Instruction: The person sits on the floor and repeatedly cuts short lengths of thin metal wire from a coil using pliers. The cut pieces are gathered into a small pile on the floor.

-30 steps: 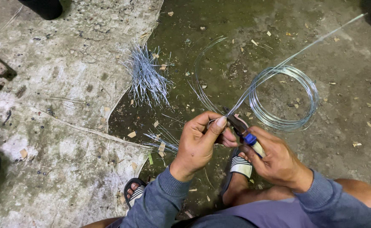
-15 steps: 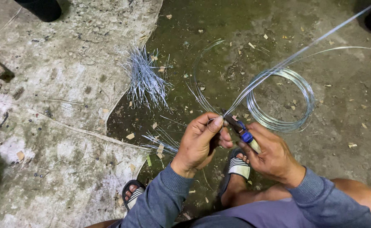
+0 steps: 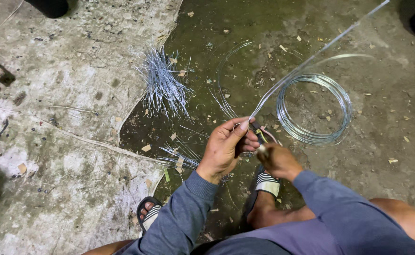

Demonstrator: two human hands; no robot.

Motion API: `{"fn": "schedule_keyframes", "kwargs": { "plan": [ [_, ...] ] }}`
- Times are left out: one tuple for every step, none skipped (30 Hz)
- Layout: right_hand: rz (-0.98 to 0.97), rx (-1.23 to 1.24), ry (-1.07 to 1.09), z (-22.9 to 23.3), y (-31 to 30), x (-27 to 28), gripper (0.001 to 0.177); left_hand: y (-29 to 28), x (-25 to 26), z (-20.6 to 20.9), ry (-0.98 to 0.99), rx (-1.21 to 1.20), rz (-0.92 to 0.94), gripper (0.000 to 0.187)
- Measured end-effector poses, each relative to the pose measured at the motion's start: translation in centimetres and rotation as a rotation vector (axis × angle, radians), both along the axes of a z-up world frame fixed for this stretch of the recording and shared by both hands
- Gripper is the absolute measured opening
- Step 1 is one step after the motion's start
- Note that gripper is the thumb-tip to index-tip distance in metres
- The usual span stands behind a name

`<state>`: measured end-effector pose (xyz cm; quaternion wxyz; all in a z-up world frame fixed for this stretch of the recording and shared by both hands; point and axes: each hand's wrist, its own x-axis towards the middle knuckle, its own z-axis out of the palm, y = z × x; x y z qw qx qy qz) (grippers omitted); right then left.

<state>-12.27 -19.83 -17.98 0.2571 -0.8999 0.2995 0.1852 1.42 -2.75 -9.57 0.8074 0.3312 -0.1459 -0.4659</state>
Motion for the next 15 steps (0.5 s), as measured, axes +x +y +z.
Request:
{"fn": "schedule_keyframes", "kwargs": {
  "plan": [
    [0.080, -0.035, 0.044, -2.0, -0.2, -0.2, 0.027, -0.2, 0.1, -0.3, -0.038, 0.028, 0.018, 0.032],
    [0.159, -0.070, 0.088, -4.0, -0.3, -0.6, 0.028, -0.5, 0.2, -0.7, -0.075, 0.055, 0.036, 0.031],
    [0.240, -0.102, 0.131, -6.0, -0.1, -0.9, 0.029, -0.6, 0.4, -1.0, -0.114, 0.085, 0.056, 0.030],
    [0.282, -0.166, 0.141, -8.1, 0.4, -1.5, 0.034, -0.6, 0.5, -1.3, -0.169, 0.120, 0.074, 0.029],
    [0.322, -0.231, 0.153, -10.0, 1.1, -2.4, 0.038, -0.7, 0.6, -1.6, -0.222, 0.154, 0.089, 0.028],
    [0.362, -0.296, 0.164, -11.8, 1.6, -3.2, 0.043, -0.8, 0.7, -1.9, -0.276, 0.188, 0.104, 0.027],
    [0.419, -0.311, 0.208, -13.4, 1.9, -3.6, 0.046, -0.9, 0.8, -2.2, -0.318, 0.194, 0.117, 0.026],
    [0.476, -0.326, 0.253, -14.7, 2.1, -4.0, 0.049, -0.8, 0.8, -2.5, -0.359, 0.199, 0.130, 0.026],
    [0.534, -0.338, 0.299, -15.8, 2.1, -4.4, 0.052, -0.7, 0.7, -2.9, -0.398, 0.207, 0.143, 0.025],
    [0.552, -0.314, 0.345, -16.4, 2.1, -4.6, 0.051, -0.6, 0.7, -3.3, -0.422, 0.225, 0.143, 0.024],
    [0.568, -0.291, 0.393, -16.6, 2.2, -4.9, 0.050, -0.5, 0.6, -3.7, -0.445, 0.242, 0.140, 0.022],
    [0.583, -0.267, 0.441, -16.8, 2.2, -5.0, 0.049, -0.4, 0.5, -4.1, -0.468, 0.258, 0.137, 0.021],
    [0.556, -0.308, 0.388, -16.7, 2.1, -4.7, 0.040, -0.5, 0.4, -4.5, -0.444, 0.256, 0.135, 0.020],
    [0.528, -0.350, 0.337, -16.0, 2.1, -3.8, 0.033, -0.6, 0.4, -4.9, -0.420, 0.253, 0.133, 0.019],
    [0.502, -0.393, 0.286, -15.1, 2.1, -3.0, 0.027, -0.7, 0.4, -5.2, -0.395, 0.250, 0.134, 0.018]
  ]
}}
